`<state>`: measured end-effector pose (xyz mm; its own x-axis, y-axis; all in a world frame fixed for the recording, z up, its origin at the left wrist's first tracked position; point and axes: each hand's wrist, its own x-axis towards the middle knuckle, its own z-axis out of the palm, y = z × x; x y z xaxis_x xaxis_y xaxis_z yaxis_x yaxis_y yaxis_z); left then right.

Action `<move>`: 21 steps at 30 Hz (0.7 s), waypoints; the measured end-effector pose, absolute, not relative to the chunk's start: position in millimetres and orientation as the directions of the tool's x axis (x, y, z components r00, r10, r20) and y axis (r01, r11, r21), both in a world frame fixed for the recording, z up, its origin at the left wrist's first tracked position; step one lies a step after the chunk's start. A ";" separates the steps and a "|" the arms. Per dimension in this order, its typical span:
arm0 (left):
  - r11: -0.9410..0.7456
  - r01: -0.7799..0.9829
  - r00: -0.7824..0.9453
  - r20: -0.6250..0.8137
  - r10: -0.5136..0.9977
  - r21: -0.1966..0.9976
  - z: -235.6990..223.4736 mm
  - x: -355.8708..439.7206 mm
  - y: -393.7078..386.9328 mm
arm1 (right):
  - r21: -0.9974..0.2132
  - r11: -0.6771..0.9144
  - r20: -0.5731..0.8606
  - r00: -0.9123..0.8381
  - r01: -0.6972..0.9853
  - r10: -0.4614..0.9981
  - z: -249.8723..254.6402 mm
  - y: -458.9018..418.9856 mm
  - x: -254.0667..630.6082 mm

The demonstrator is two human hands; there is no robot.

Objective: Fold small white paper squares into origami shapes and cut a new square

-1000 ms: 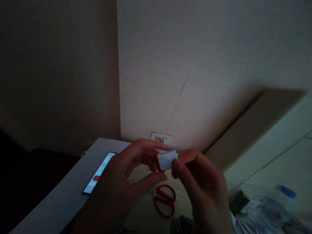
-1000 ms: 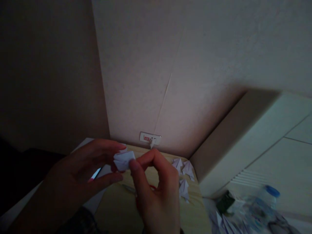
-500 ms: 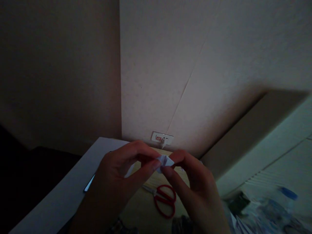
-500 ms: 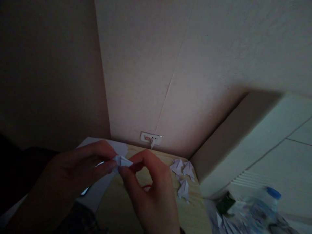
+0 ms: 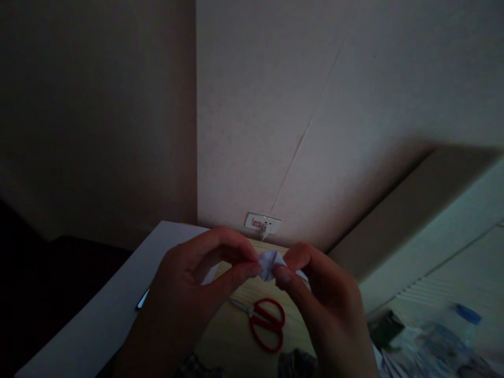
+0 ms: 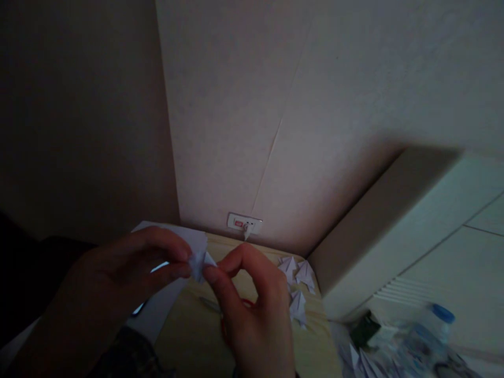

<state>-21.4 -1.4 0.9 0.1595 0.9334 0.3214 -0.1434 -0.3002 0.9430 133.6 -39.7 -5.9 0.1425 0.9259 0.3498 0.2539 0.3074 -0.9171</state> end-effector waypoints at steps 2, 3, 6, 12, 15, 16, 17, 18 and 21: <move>-0.280 -0.149 0.142 0.301 0.943 0.948 0.7 -20.2 -2.0 | -0.913 0.314 0.358 0.140 0.259 0.923 -5.4 -39.5 133.9; -0.269 -0.161 0.116 0.289 0.950 0.950 0.6 -19.1 -2.8 | -0.913 0.314 0.358 0.147 0.260 0.922 -5.2 -39.5 134.0; -0.242 -0.182 0.072 0.259 0.963 0.953 0.3 -16.1 -5.6 | -0.911 0.316 0.364 0.158 0.264 0.918 -4.5 -39.6 133.7; -0.269 -0.041 0.128 0.272 0.954 0.962 0.4 -18.7 -1.6 | -0.894 0.345 0.403 0.177 0.285 0.898 -5.4 -38.0 134.2; -0.327 0.074 0.200 0.308 0.930 0.942 0.2 -21.7 1.7 | -0.889 0.351 0.409 0.162 0.294 0.898 -6.7 -37.9 136.2; -0.340 0.094 0.219 0.313 0.924 0.936 0.2 -22.2 1.7 | -0.888 0.352 0.408 0.151 0.296 0.901 -6.6 -37.9 136.9; -0.344 0.100 0.228 0.315 0.921 0.934 0.1 -22.3 1.3 | -0.888 0.353 0.405 0.140 0.294 0.903 -6.3 -37.8 137.7; -0.340 0.096 0.227 0.313 0.922 0.935 0.1 -22.1 0.4 | -0.888 0.354 0.404 0.130 0.292 0.905 -5.7 -37.5 138.3; -0.329 0.060 0.206 0.311 0.928 0.942 0.0 -20.3 -2.1 | -0.887 0.362 0.412 0.138 0.285 0.901 -3.6 -35.7 139.2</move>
<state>-20.3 -2.1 0.0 0.2065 0.9277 0.3112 0.0597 -0.3294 0.9423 139.2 -35.7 -3.6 0.1384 0.9007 0.4119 0.2852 0.3620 -0.8875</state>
